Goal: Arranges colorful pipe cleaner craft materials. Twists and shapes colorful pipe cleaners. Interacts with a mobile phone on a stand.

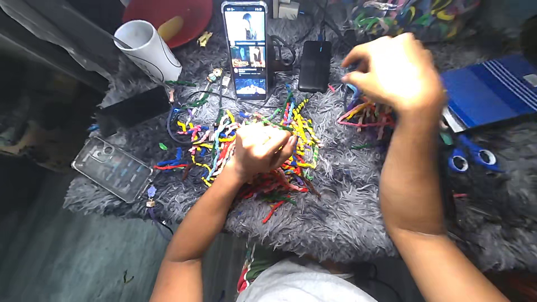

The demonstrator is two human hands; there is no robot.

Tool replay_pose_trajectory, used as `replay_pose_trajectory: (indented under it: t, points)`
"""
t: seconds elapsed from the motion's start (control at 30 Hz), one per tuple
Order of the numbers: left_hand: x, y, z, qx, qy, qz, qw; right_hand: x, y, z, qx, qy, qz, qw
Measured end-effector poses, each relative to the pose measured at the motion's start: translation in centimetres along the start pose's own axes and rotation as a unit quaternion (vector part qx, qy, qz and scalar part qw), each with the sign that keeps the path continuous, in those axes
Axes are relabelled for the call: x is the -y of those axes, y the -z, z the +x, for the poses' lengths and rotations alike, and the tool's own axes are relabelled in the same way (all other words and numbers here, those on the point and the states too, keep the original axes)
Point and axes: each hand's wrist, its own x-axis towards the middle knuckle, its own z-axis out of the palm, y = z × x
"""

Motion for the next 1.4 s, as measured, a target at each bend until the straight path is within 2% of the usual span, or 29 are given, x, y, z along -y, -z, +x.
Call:
replay_pose_trajectory:
  t: [0.07, 0.2, 0.4, 0.63, 0.73, 0.87, 1.07, 1.27, 1.4]
  points:
    - [-0.1, 0.0, -0.1, 0.004, 0.006, 0.000, 1.000, 1.3, -2.6, 1.3, 0.054, 0.029, 0.004, 0.998]
    - [-0.4, 0.1, 0.0, 0.008, 0.004, -0.007, 1.000, 2.8, -6.5, 2.9, 0.145, 0.022, -0.048, 0.988]
    - [-0.5, 0.0, -0.1, 0.011, -0.009, -0.025, 1.000, 2.9, -7.7, 3.4, 0.124, 0.028, -0.056, 0.990]
    - [-0.6, 0.2, -0.1, 0.020, -0.001, -0.020, 1.000, 2.3, -6.6, 3.5, 0.143, 0.059, 0.011, 0.988]
    - [-0.6, 0.1, -0.1, 0.018, 0.000, -0.025, 1.000, 2.5, -5.3, 2.8, 0.113, 0.073, 0.054, 0.989]
    - [-0.6, 0.0, -0.2, 0.028, 0.001, -0.017, 0.999, 2.9, -4.8, 2.2, 0.083, 0.082, 0.053, 0.992]
    - [-0.5, -0.3, -0.1, 0.028, 0.000, -0.010, 1.000, 1.9, -7.2, 3.7, 0.169, 0.064, 0.008, 0.983]
    - [-0.6, -0.3, -0.1, 0.031, -0.005, -0.016, 0.999, 2.2, -6.3, 3.4, 0.161, 0.041, -0.005, 0.986]
    - [-0.7, -0.3, -0.1, 0.030, -0.002, -0.013, 0.999, 2.4, -5.6, 3.0, 0.164, 0.062, 0.001, 0.985]
